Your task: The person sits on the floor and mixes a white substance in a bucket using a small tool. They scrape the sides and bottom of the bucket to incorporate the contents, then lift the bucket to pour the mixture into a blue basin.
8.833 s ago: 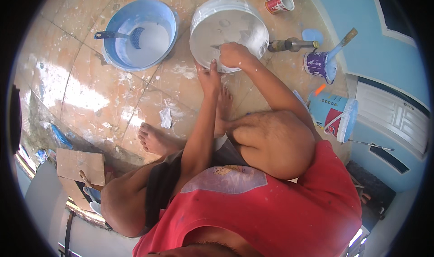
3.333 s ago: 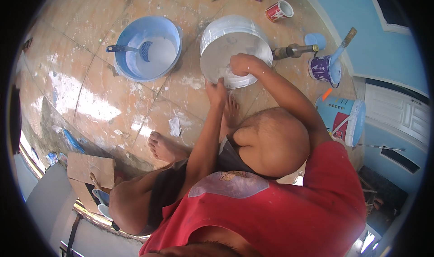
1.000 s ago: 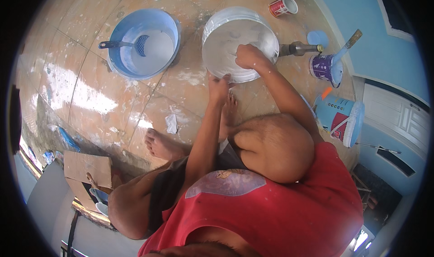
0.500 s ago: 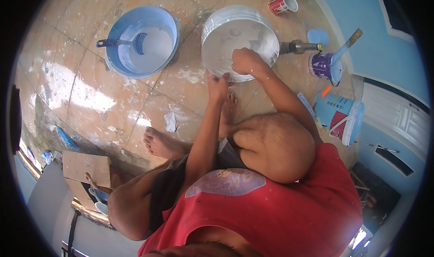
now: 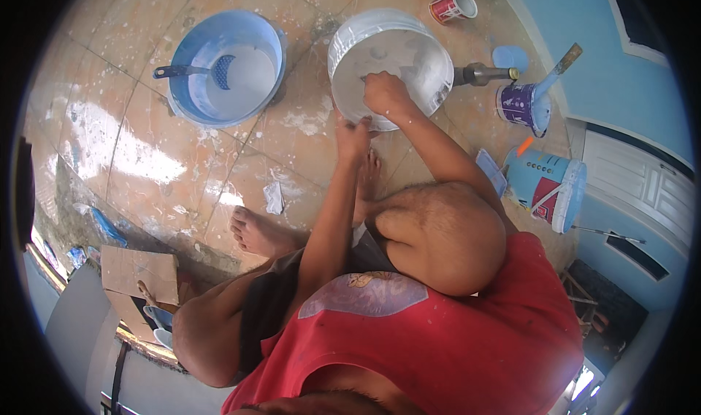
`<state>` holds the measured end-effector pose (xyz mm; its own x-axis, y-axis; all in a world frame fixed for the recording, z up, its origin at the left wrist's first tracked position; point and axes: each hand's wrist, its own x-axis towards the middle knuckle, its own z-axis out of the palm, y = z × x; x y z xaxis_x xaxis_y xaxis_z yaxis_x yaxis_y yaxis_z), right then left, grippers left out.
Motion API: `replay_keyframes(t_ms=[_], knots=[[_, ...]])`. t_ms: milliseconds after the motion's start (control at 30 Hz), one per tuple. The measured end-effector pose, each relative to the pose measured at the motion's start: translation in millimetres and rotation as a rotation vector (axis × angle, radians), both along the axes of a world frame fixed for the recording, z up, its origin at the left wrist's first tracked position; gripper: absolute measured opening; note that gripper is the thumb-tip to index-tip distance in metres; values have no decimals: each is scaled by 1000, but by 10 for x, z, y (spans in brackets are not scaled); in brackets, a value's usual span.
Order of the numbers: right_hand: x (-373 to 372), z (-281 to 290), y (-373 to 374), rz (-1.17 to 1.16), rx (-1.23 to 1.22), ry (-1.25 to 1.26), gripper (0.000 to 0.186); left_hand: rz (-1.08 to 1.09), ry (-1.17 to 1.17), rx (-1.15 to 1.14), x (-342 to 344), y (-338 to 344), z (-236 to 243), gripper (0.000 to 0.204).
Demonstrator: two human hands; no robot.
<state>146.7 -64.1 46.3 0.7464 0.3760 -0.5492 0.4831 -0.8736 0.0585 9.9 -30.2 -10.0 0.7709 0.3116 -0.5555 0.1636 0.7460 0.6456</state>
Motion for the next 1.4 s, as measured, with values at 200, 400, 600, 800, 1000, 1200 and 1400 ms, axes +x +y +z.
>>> replay_keyframes(t_ms=[200,400,600,800,1000,1200,1400], knots=[[-20,-244,-284,-36,77,81,30,-41,-1,116,33,-3,-57,100],[69,-277,-142,-99,117,122,33,-37,31,82,-69,120,-46,65],[-42,-169,-158,-68,116,277,31,-5,-6,195,-53,107,-124,61],[232,73,4,-6,318,73,27,-32,20,34,14,27,-109,93],[79,-468,56,81,229,81,26,37,2,-28,20,174,-44,54],[33,-47,-1,24,123,197,28,16,41,-162,2,199,-133,53],[17,-181,-258,-66,32,54,30,31,50,-24,32,137,114,59]])
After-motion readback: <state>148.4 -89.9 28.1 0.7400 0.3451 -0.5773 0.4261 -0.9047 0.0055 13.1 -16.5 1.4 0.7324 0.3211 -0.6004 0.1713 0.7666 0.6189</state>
